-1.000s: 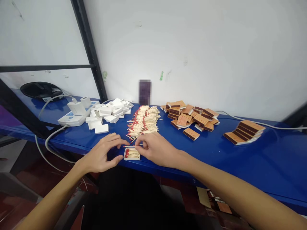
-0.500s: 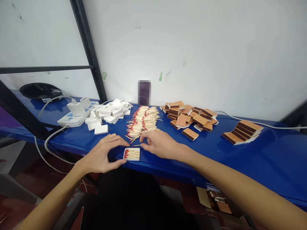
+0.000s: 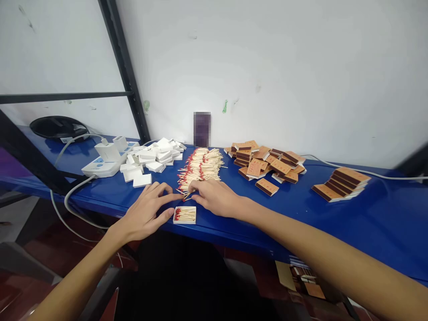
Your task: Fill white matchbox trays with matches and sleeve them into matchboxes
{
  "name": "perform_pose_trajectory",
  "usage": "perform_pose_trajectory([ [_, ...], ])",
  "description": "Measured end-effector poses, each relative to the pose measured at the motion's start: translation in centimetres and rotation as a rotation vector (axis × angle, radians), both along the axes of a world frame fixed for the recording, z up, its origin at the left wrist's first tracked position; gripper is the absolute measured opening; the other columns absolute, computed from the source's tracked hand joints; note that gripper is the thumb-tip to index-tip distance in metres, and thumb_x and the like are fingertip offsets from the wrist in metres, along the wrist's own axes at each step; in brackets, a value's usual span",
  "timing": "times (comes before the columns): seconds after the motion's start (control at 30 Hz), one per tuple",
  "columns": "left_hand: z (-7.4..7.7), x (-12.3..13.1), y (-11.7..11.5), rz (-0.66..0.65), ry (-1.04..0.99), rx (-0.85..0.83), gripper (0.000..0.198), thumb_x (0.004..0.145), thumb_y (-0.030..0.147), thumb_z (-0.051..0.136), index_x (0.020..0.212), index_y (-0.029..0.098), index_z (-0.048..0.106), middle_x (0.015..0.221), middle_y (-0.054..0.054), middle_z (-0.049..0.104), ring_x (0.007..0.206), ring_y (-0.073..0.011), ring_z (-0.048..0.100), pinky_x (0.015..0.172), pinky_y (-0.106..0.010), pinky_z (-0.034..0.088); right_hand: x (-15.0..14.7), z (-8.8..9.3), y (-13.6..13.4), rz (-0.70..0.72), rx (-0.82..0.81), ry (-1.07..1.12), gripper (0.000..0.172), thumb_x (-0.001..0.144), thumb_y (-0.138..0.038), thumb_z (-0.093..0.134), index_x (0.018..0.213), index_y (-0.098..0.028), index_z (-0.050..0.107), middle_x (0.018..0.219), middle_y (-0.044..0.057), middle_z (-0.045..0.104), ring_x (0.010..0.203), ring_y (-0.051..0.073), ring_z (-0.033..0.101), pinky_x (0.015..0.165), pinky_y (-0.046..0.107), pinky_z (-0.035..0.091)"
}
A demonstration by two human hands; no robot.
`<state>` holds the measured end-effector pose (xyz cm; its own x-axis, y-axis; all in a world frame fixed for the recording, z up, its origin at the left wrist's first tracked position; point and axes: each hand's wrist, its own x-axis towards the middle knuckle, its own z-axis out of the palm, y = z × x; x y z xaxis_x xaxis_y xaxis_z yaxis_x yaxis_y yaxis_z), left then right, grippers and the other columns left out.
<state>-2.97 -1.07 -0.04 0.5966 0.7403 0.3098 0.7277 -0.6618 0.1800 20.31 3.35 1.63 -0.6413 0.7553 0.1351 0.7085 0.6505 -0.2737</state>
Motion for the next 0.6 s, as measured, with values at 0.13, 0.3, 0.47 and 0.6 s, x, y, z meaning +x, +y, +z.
perform_pose_trajectory([
  [0.13,0.02,-0.01,-0.04,0.002,0.012,-0.011,0.041,0.097,0.045,0.041,0.128,0.028,0.061,0.103,-0.007,0.051,0.093,-0.0249,0.045,0.085,-0.046,0.037,0.05,-0.11,0.22,0.016,0.014,0.002,0.016,0.093,-0.025,0.054,0.106,-0.022,0.064,0.073,-0.001,0.059,0.066,0.013,0.051,0.062,0.024,0.029],
  [0.3,-0.03,-0.03,-0.07,-0.006,0.0,-0.014,0.042,0.098,0.046,0.04,0.129,0.029,0.062,0.103,-0.007,0.051,0.094,-0.0252,0.045,0.086,-0.046,0.037,-0.07,-0.12,0.24,0.021,0.003,0.015,0.013,0.093,-0.024,0.054,0.099,-0.021,0.065,0.071,-0.001,0.059,0.065,0.013,0.05,0.061,0.024,0.029],
  [0.47,0.05,-0.05,-0.05,-0.011,-0.013,-0.017,0.04,0.097,0.046,0.042,0.128,0.03,0.063,0.103,-0.007,0.051,0.094,-0.0248,0.046,0.087,-0.046,0.038,-0.05,0.04,0.14,0.019,-0.073,0.041,0.012,0.093,-0.024,0.055,0.097,-0.019,0.065,0.069,-0.002,0.056,0.062,0.011,0.047,0.058,0.023,0.028],
  [0.6,0.19,-0.01,-0.08,-0.018,-0.008,-0.027,0.041,0.097,0.045,0.043,0.128,0.029,0.063,0.103,-0.007,0.052,0.093,-0.0246,0.046,0.086,-0.045,0.038,0.03,0.04,0.19,0.006,-0.084,0.055,0.016,0.093,-0.027,0.055,0.101,-0.018,0.065,0.068,-0.002,0.053,0.062,0.011,0.045,0.059,0.023,0.029],
])
